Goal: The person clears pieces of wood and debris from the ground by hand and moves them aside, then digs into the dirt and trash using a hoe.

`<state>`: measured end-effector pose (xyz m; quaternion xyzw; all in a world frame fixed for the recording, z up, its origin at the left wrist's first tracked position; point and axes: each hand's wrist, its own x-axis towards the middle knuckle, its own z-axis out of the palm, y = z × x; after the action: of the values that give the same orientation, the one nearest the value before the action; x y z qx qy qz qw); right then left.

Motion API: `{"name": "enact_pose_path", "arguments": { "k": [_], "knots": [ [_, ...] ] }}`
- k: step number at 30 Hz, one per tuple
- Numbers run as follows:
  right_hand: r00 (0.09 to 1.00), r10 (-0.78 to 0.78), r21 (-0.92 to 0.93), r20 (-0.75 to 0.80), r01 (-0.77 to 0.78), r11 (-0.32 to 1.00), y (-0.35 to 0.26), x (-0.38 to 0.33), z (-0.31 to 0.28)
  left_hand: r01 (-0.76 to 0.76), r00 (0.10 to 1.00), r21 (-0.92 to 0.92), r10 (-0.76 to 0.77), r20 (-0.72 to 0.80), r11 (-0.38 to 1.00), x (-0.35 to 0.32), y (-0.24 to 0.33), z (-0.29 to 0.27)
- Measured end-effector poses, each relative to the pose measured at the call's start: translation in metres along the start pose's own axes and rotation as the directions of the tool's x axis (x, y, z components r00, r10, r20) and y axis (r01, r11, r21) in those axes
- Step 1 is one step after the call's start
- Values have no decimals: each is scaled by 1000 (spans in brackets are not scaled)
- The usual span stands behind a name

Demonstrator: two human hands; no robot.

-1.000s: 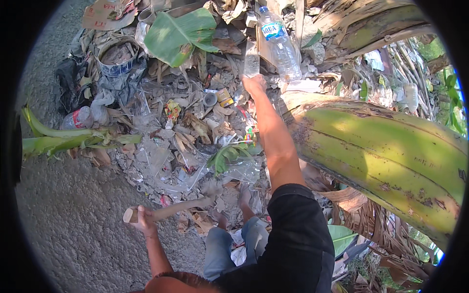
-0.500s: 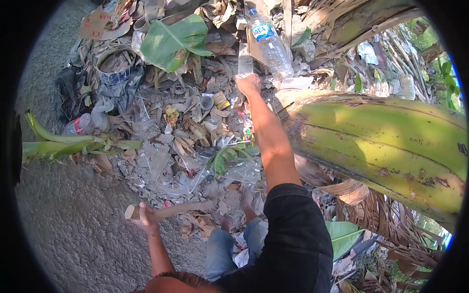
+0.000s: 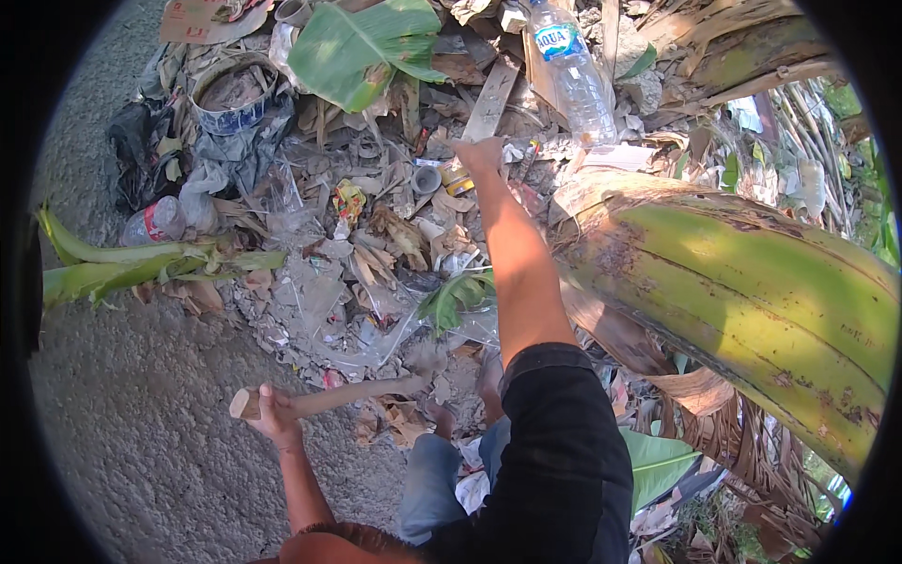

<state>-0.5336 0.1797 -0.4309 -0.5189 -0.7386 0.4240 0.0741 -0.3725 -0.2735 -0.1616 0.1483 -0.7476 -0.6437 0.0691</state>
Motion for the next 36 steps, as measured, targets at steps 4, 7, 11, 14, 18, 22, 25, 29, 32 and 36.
{"name": "enact_pose_path", "arguments": {
  "k": [4, 7, 11, 14, 18, 22, 25, 29, 32, 36],
  "knots": [
    [998, 31, 69, 61, -35, 997, -14, -7, -31, -22, 1000, 16, 22, 15, 1000, 4, -4, -13],
    [982, 107, 76, 154, -120, 990, -30, 2, -86, -30, 999, 83, 28, 27, 996, 2, -3, -12],
    [973, 74, 122, 220, -103, 987, -33, 8, -99, -29, 998, 81, 25, 51, 996, -1, -1, -5],
    [963, 91, 142, 254, -130, 981, -21, 14, -74, -38, 998, 55, 35, 56, 998, 3, 0, -3],
    [802, -13, 530, 597, -382, 757, -2, 14, -52, -12, 998, 4, 11, 57, 1000, 8, -4, -5],
    [740, -76, 708, 668, -601, 371, -36, 6, -38, -45, 996, 44, 42, 78, 998, 2, -5, -4],
    [763, -101, 758, 638, -600, 258, -88, 6, -16, -66, 998, 60, 64, 30, 996, -10, -1, 2],
    [822, -75, 811, 565, -536, 236, -104, 6, -2, -99, 993, 159, 88, 76, 982, -20, 4, 16],
    [841, -53, 752, 539, -451, 481, -45, -8, -36, -93, 994, 179, 81, 76, 979, -20, 7, 21],
    [746, -120, 689, 655, -524, 500, -11, 4, -97, -74, 997, 185, 66, 46, 980, -20, 11, 24]
  ]
}}
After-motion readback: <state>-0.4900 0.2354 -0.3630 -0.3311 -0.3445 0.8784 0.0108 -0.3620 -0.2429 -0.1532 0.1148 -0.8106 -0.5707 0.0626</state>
